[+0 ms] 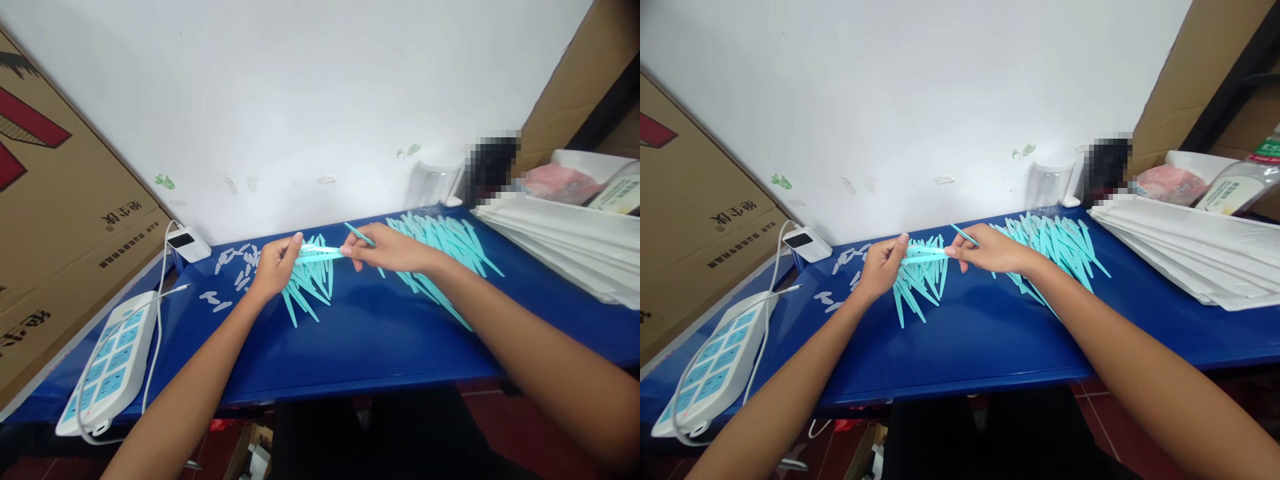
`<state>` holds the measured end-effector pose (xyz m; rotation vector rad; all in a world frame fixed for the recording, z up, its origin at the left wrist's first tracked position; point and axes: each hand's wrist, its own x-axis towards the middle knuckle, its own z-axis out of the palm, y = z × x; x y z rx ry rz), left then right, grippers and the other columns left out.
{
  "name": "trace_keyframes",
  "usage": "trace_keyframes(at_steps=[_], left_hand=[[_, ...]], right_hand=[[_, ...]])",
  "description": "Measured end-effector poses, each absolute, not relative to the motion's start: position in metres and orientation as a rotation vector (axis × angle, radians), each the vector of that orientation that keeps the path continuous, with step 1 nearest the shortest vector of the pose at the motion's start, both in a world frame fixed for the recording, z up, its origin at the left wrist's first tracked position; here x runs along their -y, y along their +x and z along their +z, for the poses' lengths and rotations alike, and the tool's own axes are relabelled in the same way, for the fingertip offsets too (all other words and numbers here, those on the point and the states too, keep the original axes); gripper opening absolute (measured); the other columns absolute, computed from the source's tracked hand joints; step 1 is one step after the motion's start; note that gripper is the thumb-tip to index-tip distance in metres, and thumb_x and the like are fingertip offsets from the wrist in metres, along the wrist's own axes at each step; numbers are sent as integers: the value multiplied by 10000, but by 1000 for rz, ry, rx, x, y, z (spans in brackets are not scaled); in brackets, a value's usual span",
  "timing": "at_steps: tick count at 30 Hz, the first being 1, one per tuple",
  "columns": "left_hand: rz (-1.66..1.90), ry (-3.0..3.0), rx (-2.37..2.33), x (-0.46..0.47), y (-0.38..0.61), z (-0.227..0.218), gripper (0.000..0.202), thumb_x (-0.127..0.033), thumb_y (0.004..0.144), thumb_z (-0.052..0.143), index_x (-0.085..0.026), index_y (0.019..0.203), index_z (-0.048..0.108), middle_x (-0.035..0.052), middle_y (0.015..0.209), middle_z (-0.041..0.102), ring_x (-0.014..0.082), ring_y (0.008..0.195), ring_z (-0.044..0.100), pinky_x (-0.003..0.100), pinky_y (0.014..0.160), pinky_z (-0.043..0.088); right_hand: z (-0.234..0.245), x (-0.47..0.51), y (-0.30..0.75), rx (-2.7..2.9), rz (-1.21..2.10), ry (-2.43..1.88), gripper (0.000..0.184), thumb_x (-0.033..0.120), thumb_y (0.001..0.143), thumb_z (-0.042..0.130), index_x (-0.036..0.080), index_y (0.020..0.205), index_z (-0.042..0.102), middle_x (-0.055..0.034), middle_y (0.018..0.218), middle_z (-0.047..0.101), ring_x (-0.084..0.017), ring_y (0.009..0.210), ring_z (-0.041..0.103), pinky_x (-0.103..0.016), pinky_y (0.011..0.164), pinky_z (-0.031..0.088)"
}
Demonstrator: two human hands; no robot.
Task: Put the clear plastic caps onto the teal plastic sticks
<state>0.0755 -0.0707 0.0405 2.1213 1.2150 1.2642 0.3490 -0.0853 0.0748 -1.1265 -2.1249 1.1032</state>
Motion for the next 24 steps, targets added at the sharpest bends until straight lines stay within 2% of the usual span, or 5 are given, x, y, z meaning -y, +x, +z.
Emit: trace_keyframes(at_steps=[9, 15, 24], left_hand=[[1259, 2077, -1264, 79, 80, 40, 581, -554, 1057, 412, -198, 603, 346, -30, 575, 313, 104, 544, 287, 283, 534, 249], [1197, 2089, -1271, 85, 84, 38, 590, -570, 1059, 383, -206, 602, 296, -25, 579, 321, 107, 549, 289, 284, 538, 252], [1107, 2141, -1178, 84, 80, 43, 569, -545, 1062, 402, -202, 619, 305, -30, 594, 278, 104, 551, 258, 287, 538, 226]], right_hand=[[74, 88, 348, 2104, 1077, -1029, 346, 538, 907, 703, 195, 875, 668, -11, 663, 720, -113, 490, 472, -257, 480, 328], [71, 84, 349, 2120, 1099, -960, 314, 503, 922, 701, 195, 874, 670, -20, 715, 732, -114, 523, 476, -261, 521, 352], [72, 86, 349, 2123, 1128, -942, 284, 477, 929, 705, 195, 914, 678, -27, 751, 749, -129, 577, 522, -262, 541, 346]])
